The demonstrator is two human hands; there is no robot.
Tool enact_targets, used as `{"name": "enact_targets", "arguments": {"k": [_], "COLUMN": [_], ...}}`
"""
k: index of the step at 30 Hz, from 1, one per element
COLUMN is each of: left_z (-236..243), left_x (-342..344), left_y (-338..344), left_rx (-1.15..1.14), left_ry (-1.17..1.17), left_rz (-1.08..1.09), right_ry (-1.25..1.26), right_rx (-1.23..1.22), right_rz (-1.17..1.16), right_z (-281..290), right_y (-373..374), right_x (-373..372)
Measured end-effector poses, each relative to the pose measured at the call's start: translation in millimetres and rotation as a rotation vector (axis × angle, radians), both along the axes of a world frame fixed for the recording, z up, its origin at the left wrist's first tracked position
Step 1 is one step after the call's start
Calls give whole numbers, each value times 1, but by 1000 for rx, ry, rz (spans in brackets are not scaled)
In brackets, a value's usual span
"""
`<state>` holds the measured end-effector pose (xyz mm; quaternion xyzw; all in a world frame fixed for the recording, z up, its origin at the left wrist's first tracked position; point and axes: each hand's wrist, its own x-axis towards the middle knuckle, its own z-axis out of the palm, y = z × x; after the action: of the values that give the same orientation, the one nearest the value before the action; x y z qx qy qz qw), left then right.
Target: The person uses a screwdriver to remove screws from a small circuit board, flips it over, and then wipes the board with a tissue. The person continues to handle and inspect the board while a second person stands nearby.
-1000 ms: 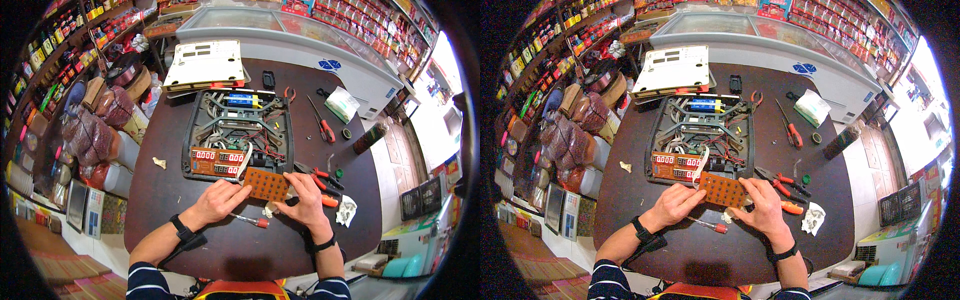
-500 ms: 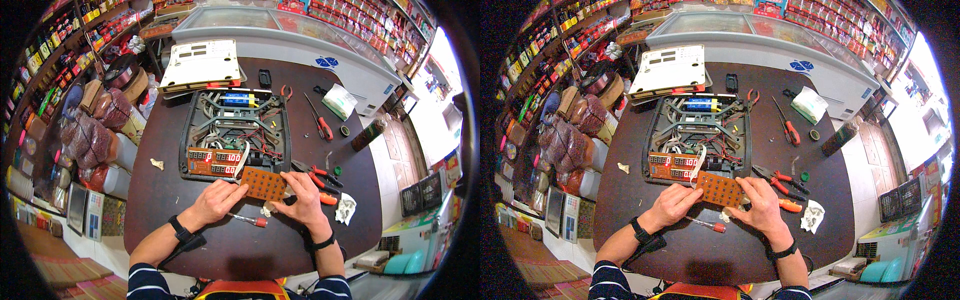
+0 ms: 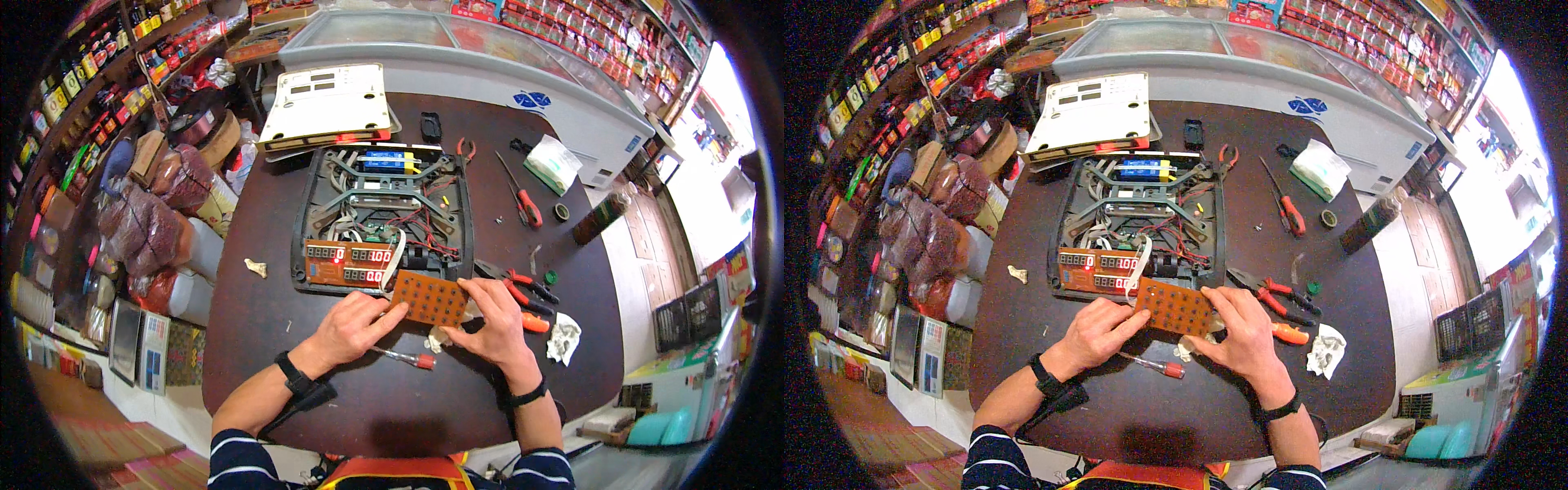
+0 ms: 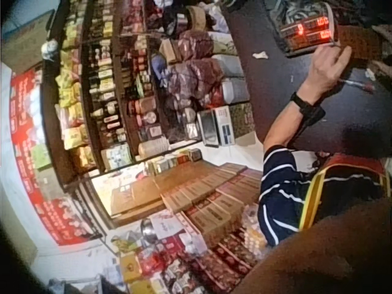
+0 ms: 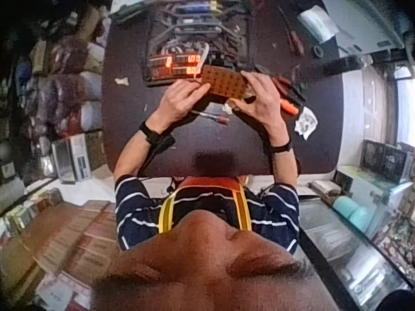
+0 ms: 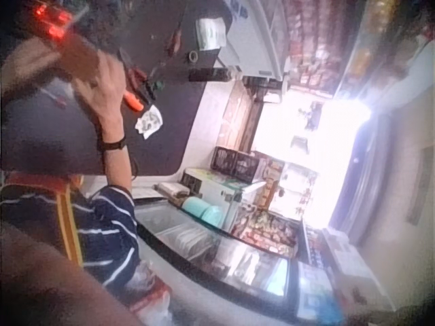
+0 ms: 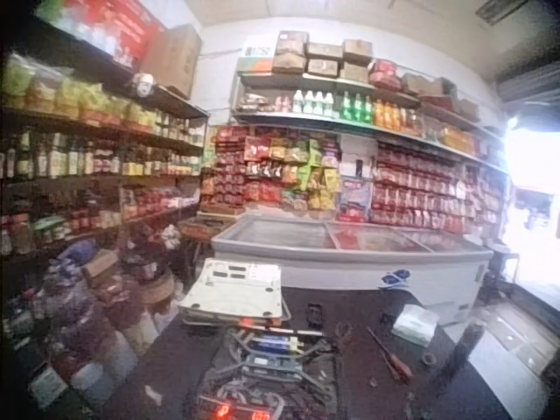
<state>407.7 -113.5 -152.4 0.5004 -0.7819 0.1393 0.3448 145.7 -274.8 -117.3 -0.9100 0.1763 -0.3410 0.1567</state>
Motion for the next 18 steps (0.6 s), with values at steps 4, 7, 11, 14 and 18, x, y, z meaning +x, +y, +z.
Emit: {"name": "enact_targets", "arguments": {"k": [4,7,11,14,18], "left_z": [-2,-3,-2,-1,-1], "left_x": [0,-1,-3,-4,-6], "left_y": [-2,-2,-2,0,0], "left_rx": [2,17,34,67,73], "left_ry": [-48,-78,-99,-69,-45], "left_rz": [20,37,57,58,56], "right_ry": [0,-4,-3,-9,0], "right_rx": [8,-1,-15,-27,-39], "right_rz": [-3,-1,-5,-5,-1], "right_z": [-1,0,1,0,-1], "right_y": [0,0,1,2,2], "right_x": [-1,0,0,1,0]}}
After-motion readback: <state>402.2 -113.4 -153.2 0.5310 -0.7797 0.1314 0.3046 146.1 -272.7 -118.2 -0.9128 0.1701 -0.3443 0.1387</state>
